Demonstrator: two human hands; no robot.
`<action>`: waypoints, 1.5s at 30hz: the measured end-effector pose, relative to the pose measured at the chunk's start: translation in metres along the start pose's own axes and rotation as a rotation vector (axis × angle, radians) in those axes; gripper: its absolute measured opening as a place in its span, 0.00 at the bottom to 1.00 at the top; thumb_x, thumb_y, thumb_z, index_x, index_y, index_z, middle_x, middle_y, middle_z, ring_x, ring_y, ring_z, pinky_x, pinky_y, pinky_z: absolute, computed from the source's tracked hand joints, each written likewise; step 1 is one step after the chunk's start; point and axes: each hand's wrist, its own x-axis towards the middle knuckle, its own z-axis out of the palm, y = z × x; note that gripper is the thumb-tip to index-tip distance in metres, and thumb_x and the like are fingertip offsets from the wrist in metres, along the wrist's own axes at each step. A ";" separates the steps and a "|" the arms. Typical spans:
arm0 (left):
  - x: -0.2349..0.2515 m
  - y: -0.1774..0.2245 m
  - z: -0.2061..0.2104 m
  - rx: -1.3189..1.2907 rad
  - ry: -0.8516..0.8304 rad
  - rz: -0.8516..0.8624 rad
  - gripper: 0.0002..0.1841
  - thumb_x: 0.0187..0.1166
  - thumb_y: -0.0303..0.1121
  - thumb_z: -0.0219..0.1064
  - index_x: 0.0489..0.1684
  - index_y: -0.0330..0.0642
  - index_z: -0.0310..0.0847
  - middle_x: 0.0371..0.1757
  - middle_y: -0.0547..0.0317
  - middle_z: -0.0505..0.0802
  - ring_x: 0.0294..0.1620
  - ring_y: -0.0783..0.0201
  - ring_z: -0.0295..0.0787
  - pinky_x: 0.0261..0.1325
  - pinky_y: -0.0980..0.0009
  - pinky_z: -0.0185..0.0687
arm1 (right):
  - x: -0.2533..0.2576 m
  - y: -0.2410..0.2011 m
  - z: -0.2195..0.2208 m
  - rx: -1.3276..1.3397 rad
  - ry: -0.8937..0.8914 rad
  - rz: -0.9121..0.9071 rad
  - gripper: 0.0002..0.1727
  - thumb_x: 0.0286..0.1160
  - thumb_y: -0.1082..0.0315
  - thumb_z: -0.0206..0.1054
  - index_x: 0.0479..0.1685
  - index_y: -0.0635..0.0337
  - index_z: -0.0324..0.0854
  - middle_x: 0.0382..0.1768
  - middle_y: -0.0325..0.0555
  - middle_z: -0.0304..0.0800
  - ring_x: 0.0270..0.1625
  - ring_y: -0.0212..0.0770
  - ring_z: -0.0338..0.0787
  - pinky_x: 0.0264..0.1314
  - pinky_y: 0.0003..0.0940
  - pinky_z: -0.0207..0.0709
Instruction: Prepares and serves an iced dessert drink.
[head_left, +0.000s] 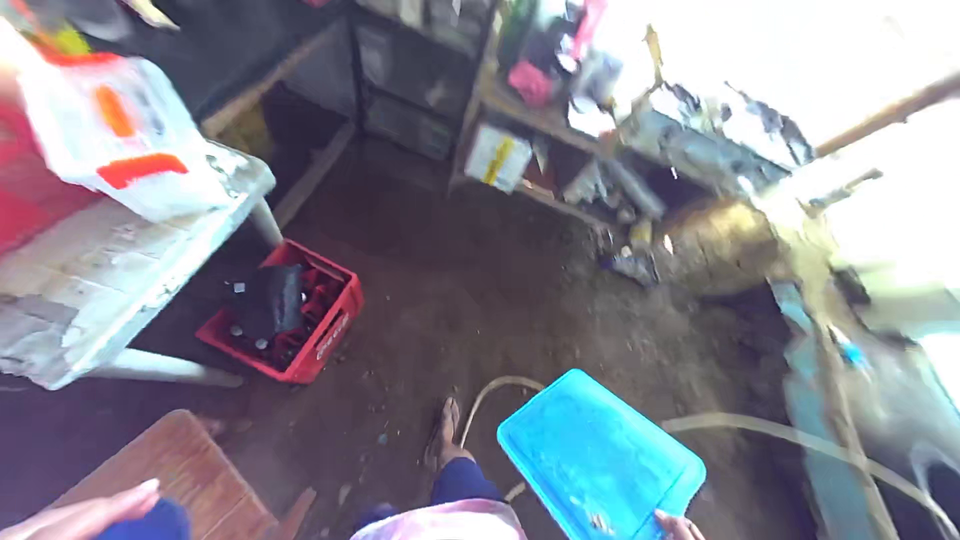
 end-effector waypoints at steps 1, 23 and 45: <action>0.019 0.004 0.002 0.002 0.045 -0.037 0.27 0.89 0.40 0.58 0.68 0.16 0.74 0.63 0.21 0.86 0.67 0.31 0.84 0.76 0.43 0.73 | 0.029 -0.020 0.029 -0.026 -0.081 -0.077 0.04 0.84 0.75 0.55 0.49 0.61 0.73 0.21 0.31 0.79 0.19 0.24 0.79 0.28 0.21 0.81; 0.678 -0.224 -0.136 -0.735 0.686 -0.673 0.28 0.96 0.43 0.46 0.86 0.30 0.63 0.85 0.34 0.72 0.87 0.45 0.67 0.87 0.49 0.58 | 0.083 -0.486 0.859 -0.221 -1.334 -0.457 0.02 0.73 0.76 0.62 0.40 0.62 0.76 0.25 0.38 0.83 0.21 0.28 0.82 0.24 0.24 0.80; 0.877 -0.469 -0.331 -0.371 1.126 -1.244 0.28 0.96 0.43 0.45 0.72 0.21 0.74 0.70 0.22 0.82 0.77 0.32 0.76 0.82 0.40 0.63 | -0.002 -0.547 1.414 -1.203 -1.855 -1.402 0.27 0.84 0.64 0.65 0.79 0.67 0.73 0.72 0.69 0.80 0.73 0.63 0.82 0.77 0.59 0.74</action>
